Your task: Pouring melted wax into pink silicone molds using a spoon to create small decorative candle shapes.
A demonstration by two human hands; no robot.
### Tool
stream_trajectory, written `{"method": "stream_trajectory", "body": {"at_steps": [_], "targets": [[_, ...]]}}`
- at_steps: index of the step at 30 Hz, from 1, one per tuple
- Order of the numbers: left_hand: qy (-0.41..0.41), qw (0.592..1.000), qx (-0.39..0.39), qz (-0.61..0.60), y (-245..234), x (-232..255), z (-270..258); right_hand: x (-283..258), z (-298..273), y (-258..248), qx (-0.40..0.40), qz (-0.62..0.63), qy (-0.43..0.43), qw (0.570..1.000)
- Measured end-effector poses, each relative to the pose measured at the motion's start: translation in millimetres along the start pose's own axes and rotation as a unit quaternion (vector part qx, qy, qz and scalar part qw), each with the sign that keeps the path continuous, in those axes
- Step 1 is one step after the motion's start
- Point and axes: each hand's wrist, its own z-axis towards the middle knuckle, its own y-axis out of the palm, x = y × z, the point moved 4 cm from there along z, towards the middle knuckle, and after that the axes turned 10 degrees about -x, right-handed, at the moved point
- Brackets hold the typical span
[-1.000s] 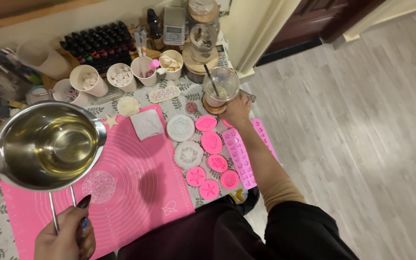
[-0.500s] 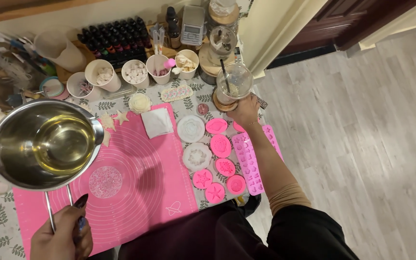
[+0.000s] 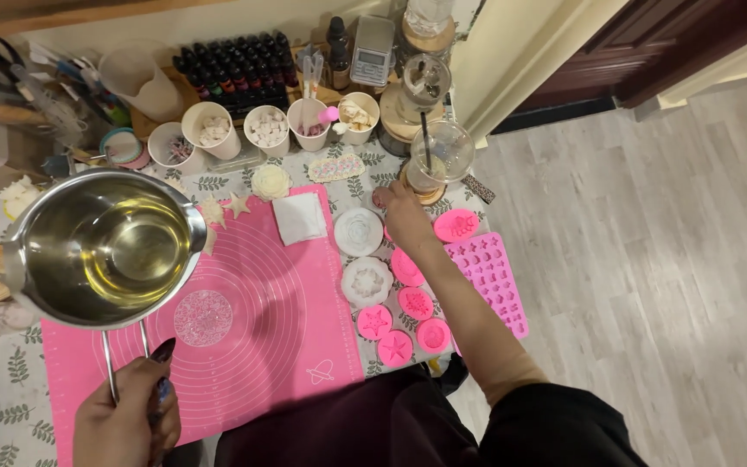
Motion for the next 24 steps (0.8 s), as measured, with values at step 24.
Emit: {"method": "stream_trajectory", "body": {"at_steps": [24], "targets": [[-0.012, 0.996, 0.038, -0.077, -55.5, -26.7, 0.7, -145.7, 133.1, 69.7, -0.013, 0.137, -0.087, 0.987]]}}
